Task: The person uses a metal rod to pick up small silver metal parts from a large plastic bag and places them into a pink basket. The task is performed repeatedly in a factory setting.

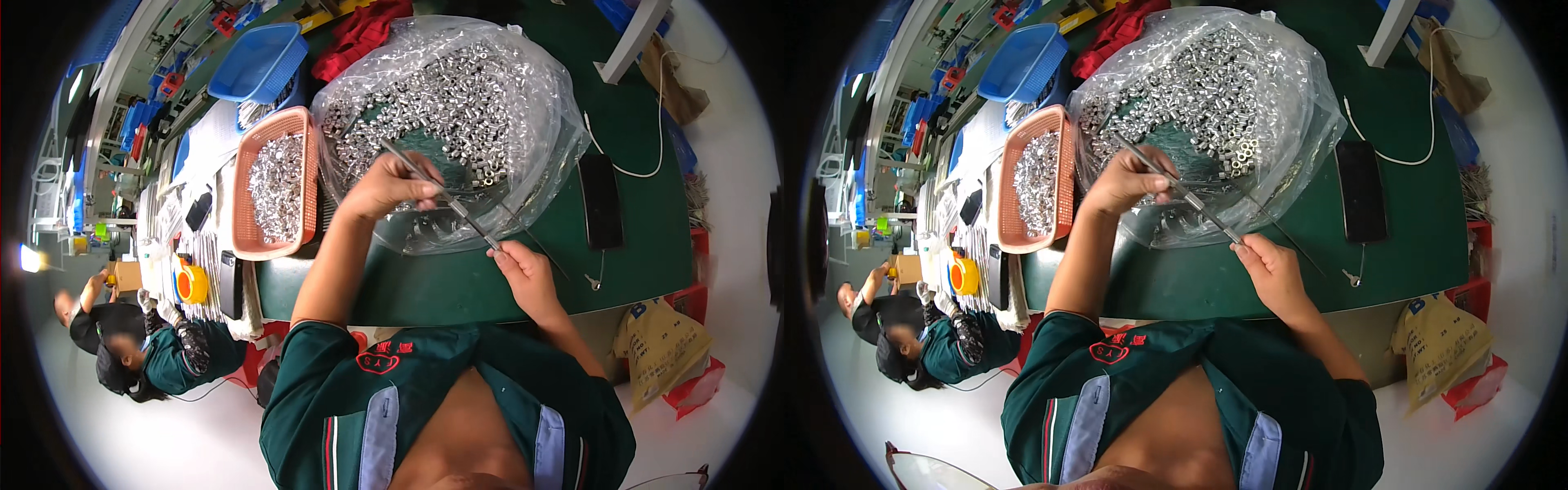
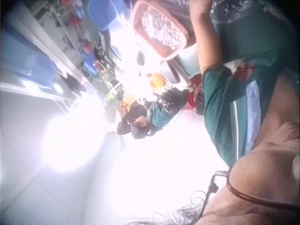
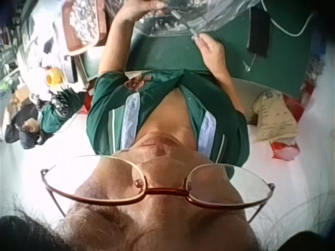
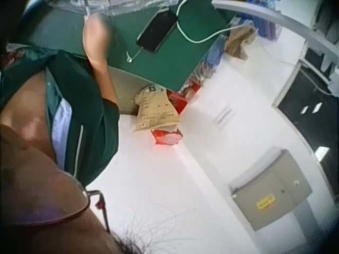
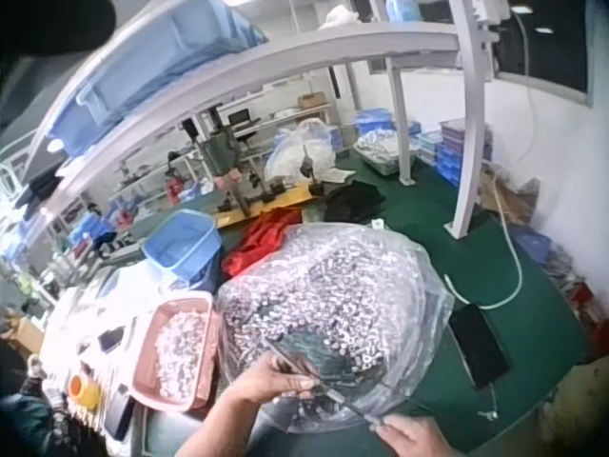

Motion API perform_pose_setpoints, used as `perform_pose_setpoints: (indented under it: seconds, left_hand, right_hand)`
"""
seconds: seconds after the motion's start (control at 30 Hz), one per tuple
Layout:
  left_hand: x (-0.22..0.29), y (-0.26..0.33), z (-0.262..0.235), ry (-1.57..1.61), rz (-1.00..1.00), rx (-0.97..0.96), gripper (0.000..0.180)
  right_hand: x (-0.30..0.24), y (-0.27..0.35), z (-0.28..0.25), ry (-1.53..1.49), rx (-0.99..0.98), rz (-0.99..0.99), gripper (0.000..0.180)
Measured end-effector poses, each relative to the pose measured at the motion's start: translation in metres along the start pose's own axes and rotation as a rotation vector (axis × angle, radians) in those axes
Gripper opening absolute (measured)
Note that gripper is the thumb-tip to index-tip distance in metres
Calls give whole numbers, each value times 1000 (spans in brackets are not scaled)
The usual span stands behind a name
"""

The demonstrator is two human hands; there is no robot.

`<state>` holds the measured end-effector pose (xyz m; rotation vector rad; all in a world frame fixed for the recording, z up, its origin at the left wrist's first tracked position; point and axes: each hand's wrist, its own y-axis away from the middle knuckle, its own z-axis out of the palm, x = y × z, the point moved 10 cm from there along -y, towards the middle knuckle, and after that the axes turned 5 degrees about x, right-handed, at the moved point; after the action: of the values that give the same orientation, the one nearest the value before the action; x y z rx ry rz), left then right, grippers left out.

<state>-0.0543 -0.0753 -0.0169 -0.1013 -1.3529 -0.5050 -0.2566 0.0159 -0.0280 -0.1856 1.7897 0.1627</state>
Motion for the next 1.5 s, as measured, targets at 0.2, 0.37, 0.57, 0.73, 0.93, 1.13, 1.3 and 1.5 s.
perform_pose_setpoints:
  seconds: [0.2, 0.37, 0.57, 0.73, 0.93, 1.13, 1.3, 1.5]
  left_hand:
    - [-1, -14, 10, -381, 44, 34, 28]
    - [29, -35, -22, -979, 273, 377, 24]
    - [23, -51, -5, -1090, 375, 327, 25]
    - [18, -52, -3, -1146, 480, 309, 23]
    - [22, -40, -28, -1174, 446, 398, 23]
    - [23, -30, -44, -1151, 296, 433, 21]
    - [21, -29, -44, -1176, 358, 428, 19]
    - [23, -25, -48, -1205, 343, 453, 19]
  right_hand:
    - [16, 0, -6, -123, 42, 86, 17]
    - [26, 1, -9, -270, 81, 185, 17]
    - [27, 2, -10, -316, 68, 205, 17]
    - [25, 1, -11, -256, 73, 178, 18]
    - [27, 2, -11, -244, 74, 171, 18]
    - [23, 1, -11, -231, 67, 150, 17]
    - [23, 1, -11, -227, 65, 150, 16]
    - [23, 1, -13, -216, 84, 147, 16]
